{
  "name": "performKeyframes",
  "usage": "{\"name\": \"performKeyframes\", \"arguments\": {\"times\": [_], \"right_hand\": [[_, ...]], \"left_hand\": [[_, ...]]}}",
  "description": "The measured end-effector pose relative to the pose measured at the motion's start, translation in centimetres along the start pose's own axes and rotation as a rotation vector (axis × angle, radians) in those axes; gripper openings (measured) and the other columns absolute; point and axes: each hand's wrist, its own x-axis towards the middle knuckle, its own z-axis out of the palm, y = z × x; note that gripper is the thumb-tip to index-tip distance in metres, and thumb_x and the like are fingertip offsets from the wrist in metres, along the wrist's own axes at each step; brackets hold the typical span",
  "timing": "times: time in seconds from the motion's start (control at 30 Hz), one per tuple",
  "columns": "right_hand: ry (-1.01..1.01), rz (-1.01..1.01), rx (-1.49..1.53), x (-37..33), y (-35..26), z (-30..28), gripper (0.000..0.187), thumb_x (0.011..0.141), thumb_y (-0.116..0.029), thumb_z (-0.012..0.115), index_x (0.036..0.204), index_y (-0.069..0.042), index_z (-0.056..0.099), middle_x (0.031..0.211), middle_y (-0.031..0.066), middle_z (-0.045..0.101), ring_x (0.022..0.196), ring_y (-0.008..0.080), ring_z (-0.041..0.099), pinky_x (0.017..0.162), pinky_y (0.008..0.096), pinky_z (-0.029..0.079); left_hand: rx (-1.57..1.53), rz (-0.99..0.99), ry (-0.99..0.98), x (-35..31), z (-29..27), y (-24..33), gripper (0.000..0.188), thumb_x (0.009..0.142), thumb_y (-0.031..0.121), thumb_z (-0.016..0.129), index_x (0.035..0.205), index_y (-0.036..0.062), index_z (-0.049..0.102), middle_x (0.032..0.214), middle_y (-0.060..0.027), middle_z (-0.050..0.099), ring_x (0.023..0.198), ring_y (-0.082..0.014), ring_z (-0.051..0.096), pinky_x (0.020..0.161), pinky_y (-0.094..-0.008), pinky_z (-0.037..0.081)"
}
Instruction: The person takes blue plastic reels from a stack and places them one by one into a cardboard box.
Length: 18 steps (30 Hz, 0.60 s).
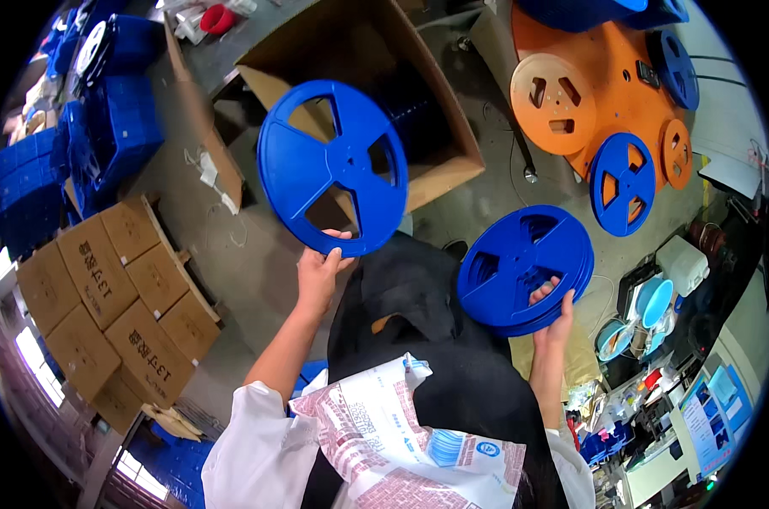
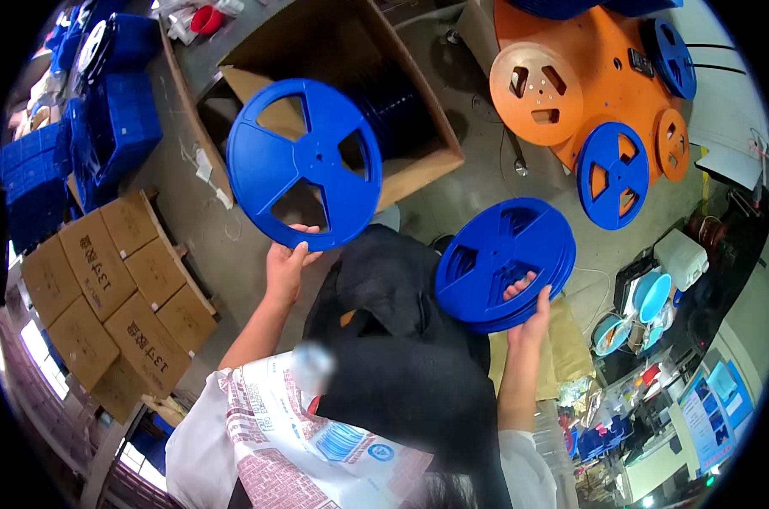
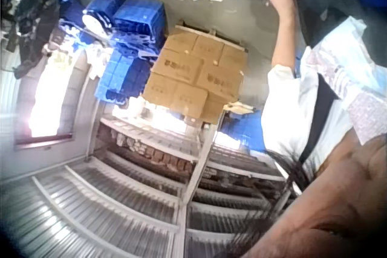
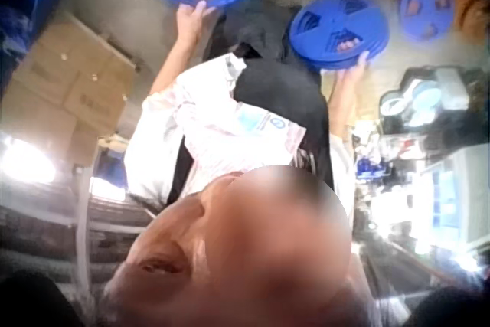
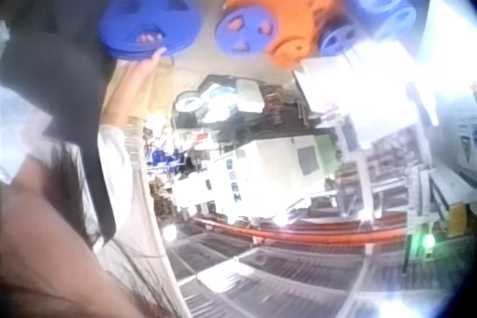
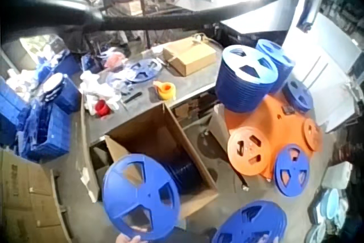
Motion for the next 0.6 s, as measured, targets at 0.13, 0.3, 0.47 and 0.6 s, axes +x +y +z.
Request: {"name": "performKeyframes", "arguments": {"times": [0.13, 0.3, 0.47, 0.6], "right_hand": [[0.1, 0.024, -0.02, -0.4, 1.5, 2.5, 0.048, 0.096, -0.048, 0.044, 0.117, -0.006, 0.054, 0.088, 0.0076, 0.063, 0.078, 0.0212, 0.06, 0.073, 0.0352, 0.05], [0.168, 0.013, -0.045, -0.6, 3.3, 3.8, 0.049, 0.097, -0.047, 0.041, 0.12, -0.004, 0.051, 0.087, 0.0103, 0.064, 0.077, 0.0246, 0.063, 0.073, 0.0386, 0.052], [0.234, 0.005, -0.049, 0.1, 4.6, 4.0, 0.049, 0.098, -0.046, 0.04, 0.122, -0.004, 0.049, 0.087, 0.0112, 0.064, 0.078, 0.0244, 0.064, 0.074, 0.0393, 0.054], [0.241, 0.034, -0.039, 0.2, 5.2, 3.8, 0.047, 0.098, -0.046, 0.04, 0.121, -0.006, 0.05, 0.088, 0.0083, 0.065, 0.079, 0.0223, 0.064, 0.075, 0.0372, 0.053]], "left_hand": [[0.32, 0.083, 0.201, 10.2, 2.1, -6.2, 0.027, 0.089, -0.003, 0.049, 0.115, 0.0005, 0.049, 0.109, -0.0123, 0.06, 0.098, -0.0199, 0.062, 0.081, -0.0323, 0.054], [0.657, 0.128, 0.509, 24.5, 6.8, -13.8, 0.024, 0.083, 0.002, 0.053, 0.107, 0.0052, 0.053, 0.091, -0.015, 0.066, 0.088, -0.0348, 0.064, 0.078, -0.042, 0.047], [0.28, 0.157, 0.461, 28.3, 10.7, -11.9, 0.027, 0.088, -0.007, 0.047, 0.112, 0.0055, 0.05, 0.1, -0.0093, 0.062, 0.086, -0.0211, 0.062, 0.07, -0.0327, 0.05], [0.03, 0.12, 0.371, 24.0, 7.1, -9.2, 0.029, 0.093, -0.006, 0.039, 0.12, 0.0004, 0.045, 0.119, -0.0121, 0.053, 0.11, -0.0193, 0.055, 0.081, -0.0332, 0.055]]}}
